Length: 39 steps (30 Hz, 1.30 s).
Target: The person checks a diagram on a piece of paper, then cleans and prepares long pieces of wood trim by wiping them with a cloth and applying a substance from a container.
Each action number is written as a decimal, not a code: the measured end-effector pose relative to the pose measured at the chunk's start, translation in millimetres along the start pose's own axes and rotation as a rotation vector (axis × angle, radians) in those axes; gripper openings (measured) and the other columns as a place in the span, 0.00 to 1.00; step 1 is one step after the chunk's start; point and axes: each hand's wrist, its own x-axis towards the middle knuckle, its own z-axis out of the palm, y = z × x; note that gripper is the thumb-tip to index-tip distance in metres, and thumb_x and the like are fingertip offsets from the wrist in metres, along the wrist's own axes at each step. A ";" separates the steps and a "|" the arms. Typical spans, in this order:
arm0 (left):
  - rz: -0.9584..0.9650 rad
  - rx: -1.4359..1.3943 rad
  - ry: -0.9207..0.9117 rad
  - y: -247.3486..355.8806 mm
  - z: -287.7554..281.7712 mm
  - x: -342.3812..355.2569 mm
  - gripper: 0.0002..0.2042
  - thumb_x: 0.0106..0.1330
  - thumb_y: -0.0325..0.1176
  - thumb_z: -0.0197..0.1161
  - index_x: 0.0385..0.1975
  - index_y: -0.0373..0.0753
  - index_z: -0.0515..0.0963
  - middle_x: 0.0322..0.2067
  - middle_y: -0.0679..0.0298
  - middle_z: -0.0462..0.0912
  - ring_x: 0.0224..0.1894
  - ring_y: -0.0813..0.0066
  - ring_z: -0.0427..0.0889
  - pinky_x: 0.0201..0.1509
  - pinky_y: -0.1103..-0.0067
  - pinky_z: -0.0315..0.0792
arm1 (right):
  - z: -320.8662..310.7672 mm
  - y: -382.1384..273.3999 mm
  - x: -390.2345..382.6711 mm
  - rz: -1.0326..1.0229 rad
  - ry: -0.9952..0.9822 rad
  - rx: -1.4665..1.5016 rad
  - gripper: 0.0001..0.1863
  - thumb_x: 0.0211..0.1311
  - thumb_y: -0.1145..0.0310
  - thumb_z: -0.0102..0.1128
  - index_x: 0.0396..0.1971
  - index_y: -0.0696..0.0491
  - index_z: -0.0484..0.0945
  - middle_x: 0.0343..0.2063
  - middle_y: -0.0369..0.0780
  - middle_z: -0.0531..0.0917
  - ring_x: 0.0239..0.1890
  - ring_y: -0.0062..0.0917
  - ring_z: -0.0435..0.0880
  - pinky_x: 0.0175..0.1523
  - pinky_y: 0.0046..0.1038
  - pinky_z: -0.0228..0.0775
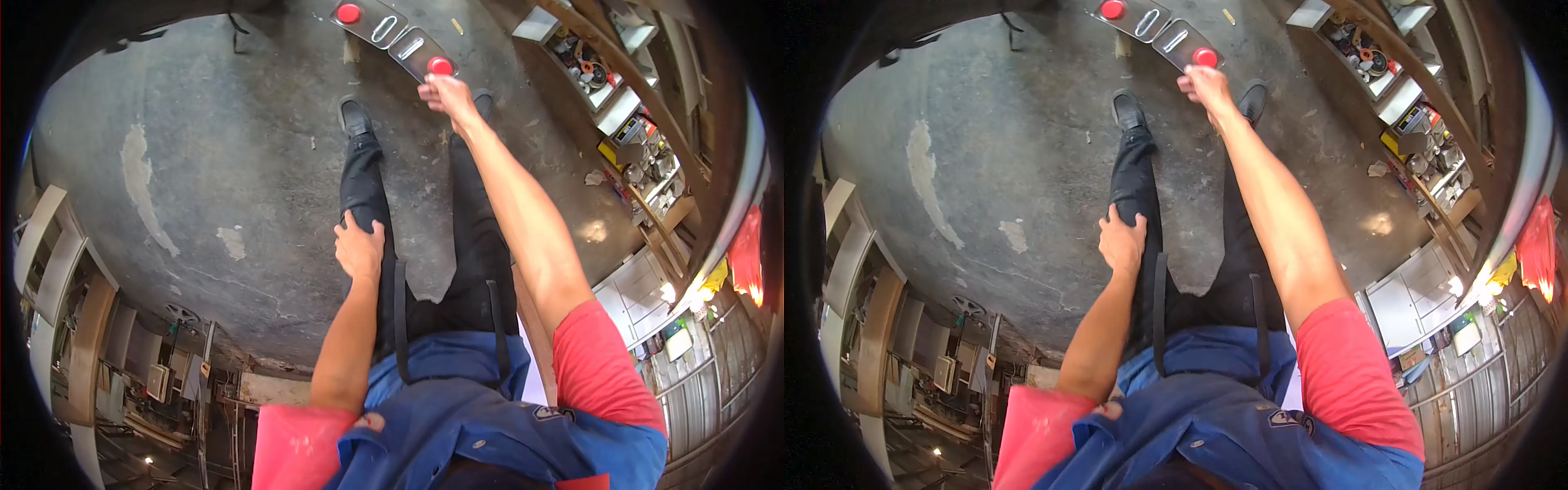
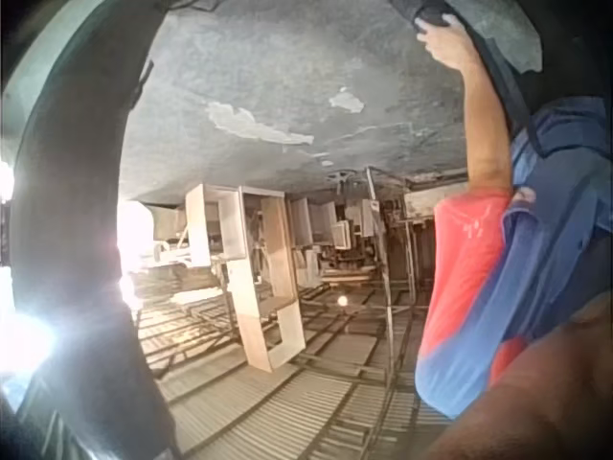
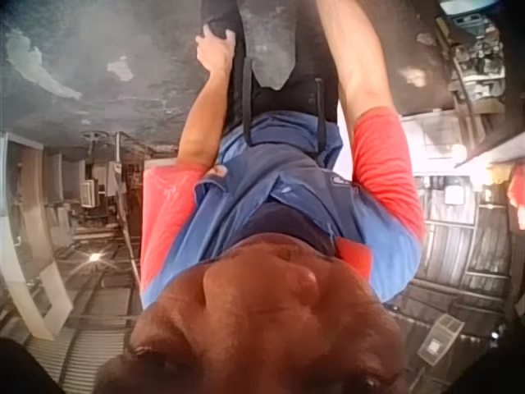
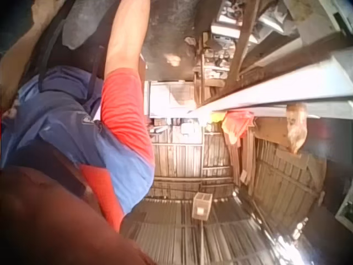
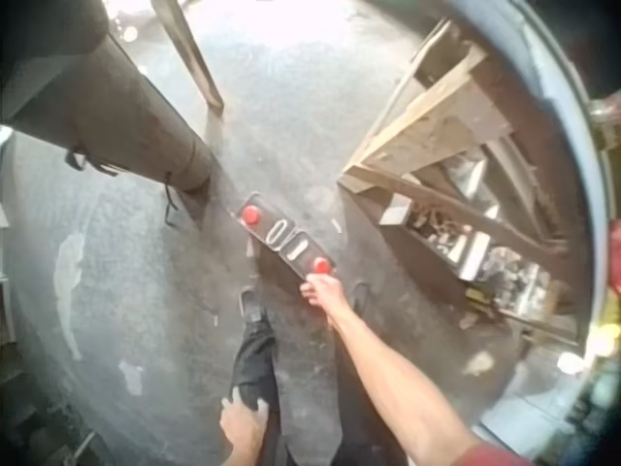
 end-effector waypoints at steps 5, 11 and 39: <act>-0.016 0.018 0.097 1.9 20.9 8.9 0.26 0.65 0.48 0.59 0.60 0.40 0.75 0.46 0.47 0.78 0.47 0.46 0.82 0.51 0.59 0.76 | 43.9 1.7 133.1 0.010 0.156 0.574 0.21 0.67 0.57 0.60 0.50 0.58 0.75 0.42 0.45 0.85 0.47 0.33 0.83 0.48 0.38 0.77; -0.015 0.065 0.113 12.2 14.3 15.8 0.25 0.64 0.46 0.59 0.57 0.38 0.77 0.44 0.50 0.78 0.47 0.51 0.82 0.50 0.61 0.77 | 6.5 -5.0 135.4 0.154 0.281 0.797 0.11 0.66 0.61 0.57 0.36 0.53 0.74 0.23 0.35 0.79 0.25 0.27 0.80 0.30 0.36 0.72; 0.005 0.151 0.128 27.9 7.2 35.1 0.25 0.63 0.48 0.59 0.55 0.38 0.78 0.42 0.49 0.77 0.42 0.50 0.83 0.45 0.61 0.79 | 108.4 -53.5 149.4 -0.232 0.229 0.194 0.13 0.60 0.67 0.59 0.38 0.61 0.83 0.34 0.47 0.87 0.40 0.33 0.87 0.44 0.33 0.78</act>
